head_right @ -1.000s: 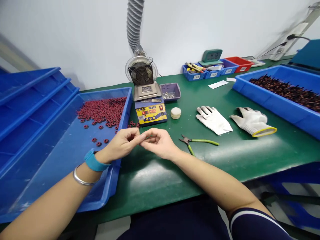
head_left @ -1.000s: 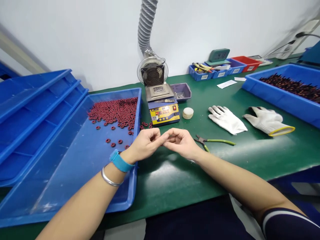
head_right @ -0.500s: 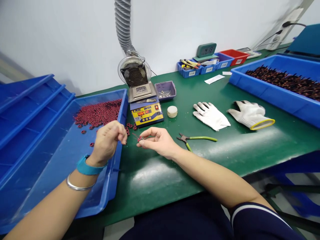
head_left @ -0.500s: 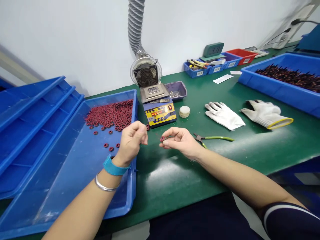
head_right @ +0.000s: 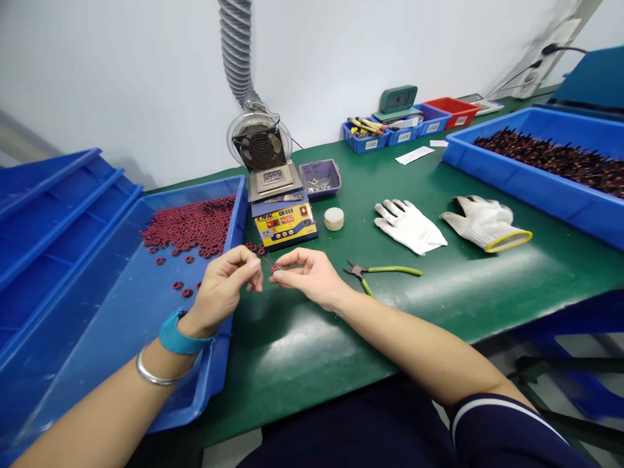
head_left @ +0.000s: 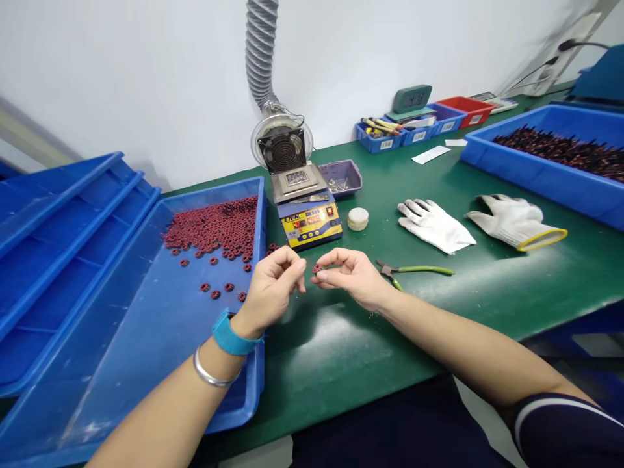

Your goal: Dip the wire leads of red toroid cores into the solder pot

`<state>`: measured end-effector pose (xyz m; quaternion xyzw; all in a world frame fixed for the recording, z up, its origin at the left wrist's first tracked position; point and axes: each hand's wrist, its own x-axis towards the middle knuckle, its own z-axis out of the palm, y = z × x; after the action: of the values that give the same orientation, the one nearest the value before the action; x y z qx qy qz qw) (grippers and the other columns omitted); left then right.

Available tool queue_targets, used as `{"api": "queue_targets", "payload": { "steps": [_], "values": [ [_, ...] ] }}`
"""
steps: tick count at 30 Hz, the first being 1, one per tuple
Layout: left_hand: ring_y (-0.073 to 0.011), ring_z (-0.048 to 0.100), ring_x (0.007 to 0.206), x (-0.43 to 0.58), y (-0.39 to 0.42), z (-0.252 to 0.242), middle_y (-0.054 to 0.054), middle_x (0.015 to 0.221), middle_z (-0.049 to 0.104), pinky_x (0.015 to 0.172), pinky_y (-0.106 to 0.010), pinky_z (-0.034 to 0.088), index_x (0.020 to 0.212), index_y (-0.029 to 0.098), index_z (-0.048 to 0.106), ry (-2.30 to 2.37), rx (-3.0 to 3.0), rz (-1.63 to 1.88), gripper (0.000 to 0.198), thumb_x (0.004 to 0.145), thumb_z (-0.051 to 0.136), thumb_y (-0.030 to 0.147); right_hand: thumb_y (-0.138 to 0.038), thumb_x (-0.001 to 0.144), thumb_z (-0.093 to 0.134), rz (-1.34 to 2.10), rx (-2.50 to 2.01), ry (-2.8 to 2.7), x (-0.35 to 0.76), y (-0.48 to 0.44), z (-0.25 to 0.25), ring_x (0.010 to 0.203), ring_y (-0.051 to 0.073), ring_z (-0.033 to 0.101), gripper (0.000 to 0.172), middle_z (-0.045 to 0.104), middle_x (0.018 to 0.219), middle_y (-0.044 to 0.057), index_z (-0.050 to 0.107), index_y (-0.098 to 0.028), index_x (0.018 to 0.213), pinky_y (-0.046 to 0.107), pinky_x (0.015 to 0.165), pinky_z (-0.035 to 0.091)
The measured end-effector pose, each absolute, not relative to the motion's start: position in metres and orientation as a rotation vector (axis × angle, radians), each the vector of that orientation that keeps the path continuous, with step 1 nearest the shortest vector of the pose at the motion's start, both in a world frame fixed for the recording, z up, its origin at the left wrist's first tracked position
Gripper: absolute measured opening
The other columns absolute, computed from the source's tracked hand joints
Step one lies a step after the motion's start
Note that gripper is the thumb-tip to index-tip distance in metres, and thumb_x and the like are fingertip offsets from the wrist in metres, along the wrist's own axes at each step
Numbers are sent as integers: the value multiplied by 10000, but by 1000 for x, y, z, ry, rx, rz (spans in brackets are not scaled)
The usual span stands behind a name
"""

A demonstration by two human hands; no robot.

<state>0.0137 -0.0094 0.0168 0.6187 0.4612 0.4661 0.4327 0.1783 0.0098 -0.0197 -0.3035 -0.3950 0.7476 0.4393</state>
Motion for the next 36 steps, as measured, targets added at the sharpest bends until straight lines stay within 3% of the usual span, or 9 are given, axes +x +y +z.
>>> {"api": "queue_targets", "payload": {
  "steps": [4,9,14,21,26,29,33,36],
  "values": [
    [-79,492,462,10,-7,16,43,513,544,457,-195,364,635,173,502,1140,1390,1372,204,803,590,248,-309,525,878,1796,-765,-1004,178,11,-21,702,127,714,372,673,680,-26,627,-145,747,206,638,529],
    [-83,524,478,18,-9,13,30,569,576,440,-187,376,695,154,562,1192,1397,1227,184,738,675,293,-294,564,861,1706,-753,-1063,177,9,-24,729,127,709,348,689,742,-9,620,-150,770,240,710,545],
    [-60,480,435,26,-13,13,34,523,564,435,-173,374,657,146,567,1256,1418,1210,169,745,658,257,-274,549,864,1602,-749,-1107,175,7,-27,659,103,680,355,686,754,-12,613,-156,771,245,685,558],
    [-68,522,464,20,-9,12,41,547,580,425,-164,394,684,155,552,1225,1124,1539,187,705,694,274,-325,563,851,1509,-780,-1117,174,6,-27,743,148,704,379,691,803,14,590,-171,791,285,729,575],
    [-116,630,618,31,-13,9,-1,743,651,459,-191,506,828,132,608,1189,1102,1236,331,608,803,285,-324,622,809,1375,-779,-1198,174,5,-27,636,110,654,358,662,782,-1,586,-181,863,246,613,538],
    [-92,618,635,37,-15,7,6,740,640,513,-181,540,803,121,622,1210,1064,1182,314,620,810,292,-280,667,759,1214,-797,-1301,174,3,-30,561,72,572,287,615,731,-24,594,-181,880,227,561,493],
    [-76,609,620,38,-14,8,4,712,649,537,-166,542,771,107,635,1247,937,1129,353,567,840,310,-238,699,692,1098,-815,-1396,173,1,-34,568,72,540,180,562,701,-31,608,-176,847,231,568,477],
    [-81,613,596,35,-12,8,3,683,658,538,-174,541,780,108,642,1266,897,1097,392,524,860,310,-227,676,703,1111,-837,-1461,176,3,-33,639,96,568,197,593,735,-9,627,-173,850,249,621,485]
  ]
}}
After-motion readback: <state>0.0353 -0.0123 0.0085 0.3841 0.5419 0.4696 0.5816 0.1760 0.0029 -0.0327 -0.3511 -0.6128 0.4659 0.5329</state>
